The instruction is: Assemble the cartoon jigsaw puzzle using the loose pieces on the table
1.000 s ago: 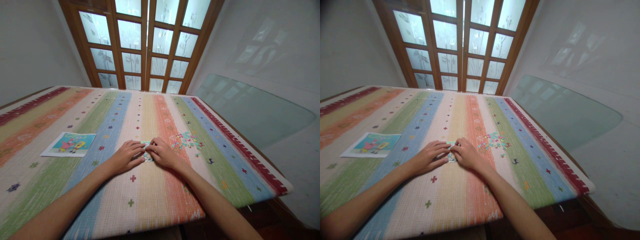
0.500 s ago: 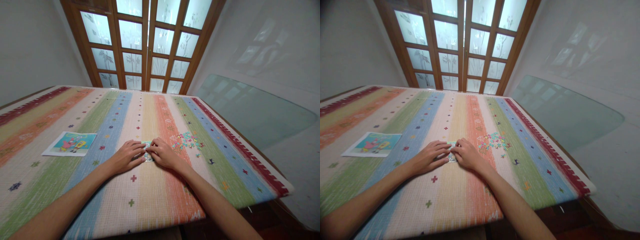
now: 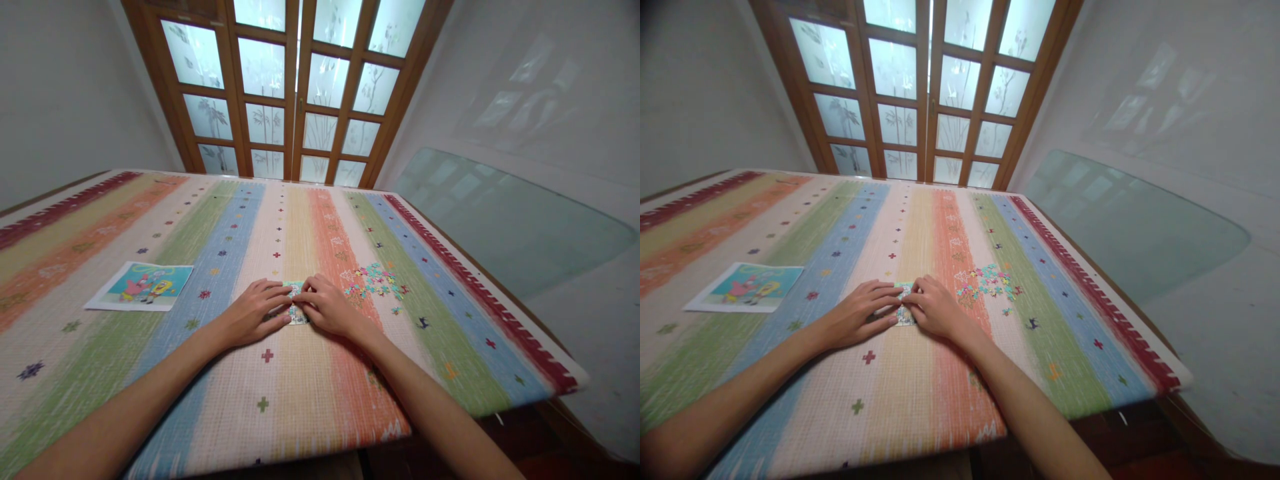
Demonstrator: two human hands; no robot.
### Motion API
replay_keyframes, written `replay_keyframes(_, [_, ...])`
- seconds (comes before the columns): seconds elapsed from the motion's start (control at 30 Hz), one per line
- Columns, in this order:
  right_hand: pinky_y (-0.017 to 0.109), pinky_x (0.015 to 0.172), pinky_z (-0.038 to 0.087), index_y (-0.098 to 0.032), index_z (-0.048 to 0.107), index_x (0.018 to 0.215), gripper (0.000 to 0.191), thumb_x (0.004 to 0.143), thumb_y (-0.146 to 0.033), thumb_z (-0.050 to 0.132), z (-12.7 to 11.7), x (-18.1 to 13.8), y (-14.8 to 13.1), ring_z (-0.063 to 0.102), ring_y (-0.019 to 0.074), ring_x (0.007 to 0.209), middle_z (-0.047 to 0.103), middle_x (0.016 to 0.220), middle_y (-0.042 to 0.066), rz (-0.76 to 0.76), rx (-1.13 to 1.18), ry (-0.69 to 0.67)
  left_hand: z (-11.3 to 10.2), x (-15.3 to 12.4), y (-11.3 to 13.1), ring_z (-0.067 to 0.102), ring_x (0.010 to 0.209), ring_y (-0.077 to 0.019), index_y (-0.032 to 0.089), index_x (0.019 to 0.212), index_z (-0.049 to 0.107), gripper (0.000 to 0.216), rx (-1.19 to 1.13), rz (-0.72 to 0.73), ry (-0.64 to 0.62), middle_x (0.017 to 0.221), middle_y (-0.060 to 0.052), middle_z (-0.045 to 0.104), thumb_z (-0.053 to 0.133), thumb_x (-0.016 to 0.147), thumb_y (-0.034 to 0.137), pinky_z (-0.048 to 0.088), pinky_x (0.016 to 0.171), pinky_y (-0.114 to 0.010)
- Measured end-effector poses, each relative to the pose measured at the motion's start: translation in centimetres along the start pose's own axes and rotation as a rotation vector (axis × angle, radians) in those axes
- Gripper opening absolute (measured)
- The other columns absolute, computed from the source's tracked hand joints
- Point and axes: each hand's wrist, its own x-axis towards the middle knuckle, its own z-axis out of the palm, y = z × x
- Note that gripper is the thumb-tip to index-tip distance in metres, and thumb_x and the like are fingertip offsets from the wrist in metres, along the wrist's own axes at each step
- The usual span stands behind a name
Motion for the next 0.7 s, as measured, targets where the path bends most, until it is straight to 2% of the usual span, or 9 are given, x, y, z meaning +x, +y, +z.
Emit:
replay_keyframes(0.23, [0.035, 0.082, 0.048, -0.019, 0.077, 0.104, 0.022, 0.094, -0.010, 0.060, -0.13, 0.04, 0.00, 0.056, 0.0221, 0.093, 0.064, 0.095, 0.009, -0.011, -0.015, -0.001, 0.05, -0.05, -0.10, 0.056, 0.126, -0.0290, 0.023, 0.128, 0.063, 0.030, 0.025, 0.019, 0.010, 0.135, -0.009, 0.065, 0.050, 0.106, 0.040, 0.042, 0.109, -0.053])
replay_keyframes(0.47, [0.033, 0.078, 0.045, -0.019, 0.076, 0.103, 0.022, 0.102, -0.018, 0.054, 0.18, 0.19, -0.09, 0.053, 0.0211, 0.088, 0.062, 0.092, 0.009, -0.018, -0.037, 0.032, -0.08, 0.13, 0.08, 0.058, 0.124, -0.0280, 0.021, 0.112, 0.067, 0.024, -0.002, 0.033, 0.030, 0.130, -0.009, 0.068, 0.052, 0.105, 0.038, 0.043, 0.107, -0.049])
replay_keyframes(0.7, [0.034, 0.078, 0.046, -0.017, 0.077, 0.100, 0.022, 0.101, -0.018, 0.055, 0.18, 0.32, -0.41, 0.054, 0.0222, 0.088, 0.062, 0.092, 0.010, 0.003, -0.040, 0.049, 0.00, 0.19, 0.08, 0.057, 0.125, -0.0280, 0.022, 0.114, 0.067, 0.023, -0.007, 0.029, 0.038, 0.130, -0.008, 0.067, 0.053, 0.104, 0.037, 0.043, 0.108, -0.050])
